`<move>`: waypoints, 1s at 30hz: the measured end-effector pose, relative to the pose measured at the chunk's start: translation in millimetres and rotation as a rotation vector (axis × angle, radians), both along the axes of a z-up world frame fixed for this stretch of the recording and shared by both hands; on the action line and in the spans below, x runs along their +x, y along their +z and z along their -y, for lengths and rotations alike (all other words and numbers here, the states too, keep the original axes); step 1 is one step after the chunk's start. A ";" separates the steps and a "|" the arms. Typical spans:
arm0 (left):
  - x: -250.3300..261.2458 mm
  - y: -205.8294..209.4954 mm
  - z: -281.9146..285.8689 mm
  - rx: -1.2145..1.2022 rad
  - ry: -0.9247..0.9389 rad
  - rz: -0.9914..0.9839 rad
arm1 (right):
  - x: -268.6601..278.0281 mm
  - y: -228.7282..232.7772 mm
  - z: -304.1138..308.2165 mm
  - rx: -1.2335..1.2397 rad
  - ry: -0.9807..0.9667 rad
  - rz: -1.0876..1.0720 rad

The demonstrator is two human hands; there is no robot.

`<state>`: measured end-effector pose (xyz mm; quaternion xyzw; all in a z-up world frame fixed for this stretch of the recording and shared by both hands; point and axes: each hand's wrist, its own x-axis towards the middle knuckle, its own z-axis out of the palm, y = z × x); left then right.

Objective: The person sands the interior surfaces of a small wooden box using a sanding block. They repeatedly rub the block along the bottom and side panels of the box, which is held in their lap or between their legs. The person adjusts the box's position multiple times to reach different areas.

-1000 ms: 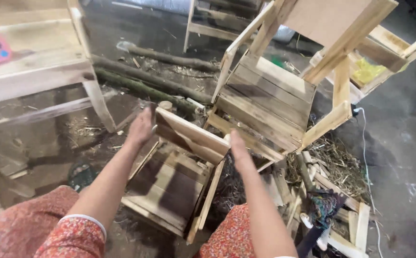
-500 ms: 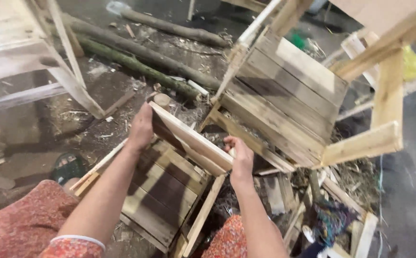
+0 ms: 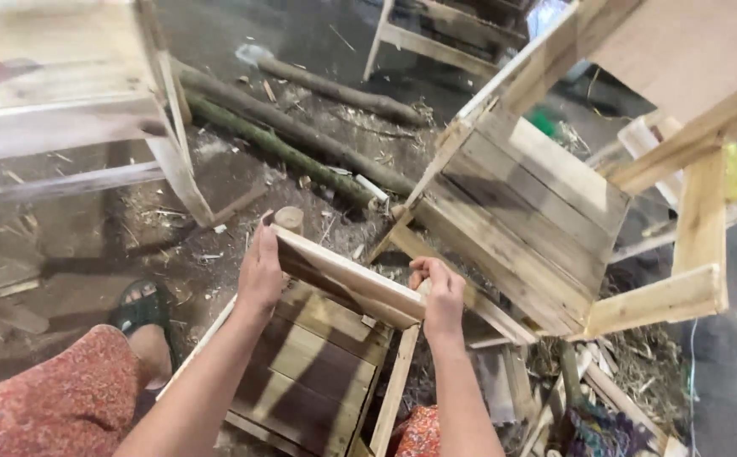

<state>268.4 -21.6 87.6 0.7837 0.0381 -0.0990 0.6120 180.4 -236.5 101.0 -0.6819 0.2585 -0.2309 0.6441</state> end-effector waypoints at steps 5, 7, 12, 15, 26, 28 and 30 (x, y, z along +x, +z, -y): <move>24.9 -9.0 -10.3 0.115 -0.277 0.211 | 6.8 -7.8 17.9 0.002 0.014 -0.048; 49.7 -54.7 -16.3 0.199 -0.306 0.131 | 6.8 -10.0 15.8 0.018 0.001 -0.038; 32.8 -27.1 -38.9 0.321 -0.419 0.011 | 5.5 -20.0 13.9 0.037 -0.018 -0.018; 34.3 -59.1 -58.0 0.449 -0.524 -0.023 | 5.1 -16.3 14.3 0.061 -0.029 -0.040; 8.0 -115.3 -122.0 0.252 -0.397 -0.458 | 5.6 -19.9 9.8 0.106 -0.159 -0.048; 1.3 -113.7 -123.7 0.238 -0.405 -0.464 | 11.7 -29.0 13.5 0.132 -0.161 -0.004; -11.4 -105.5 -130.3 0.223 -0.393 -0.471 | 14.7 -25.4 4.5 0.160 -0.143 0.040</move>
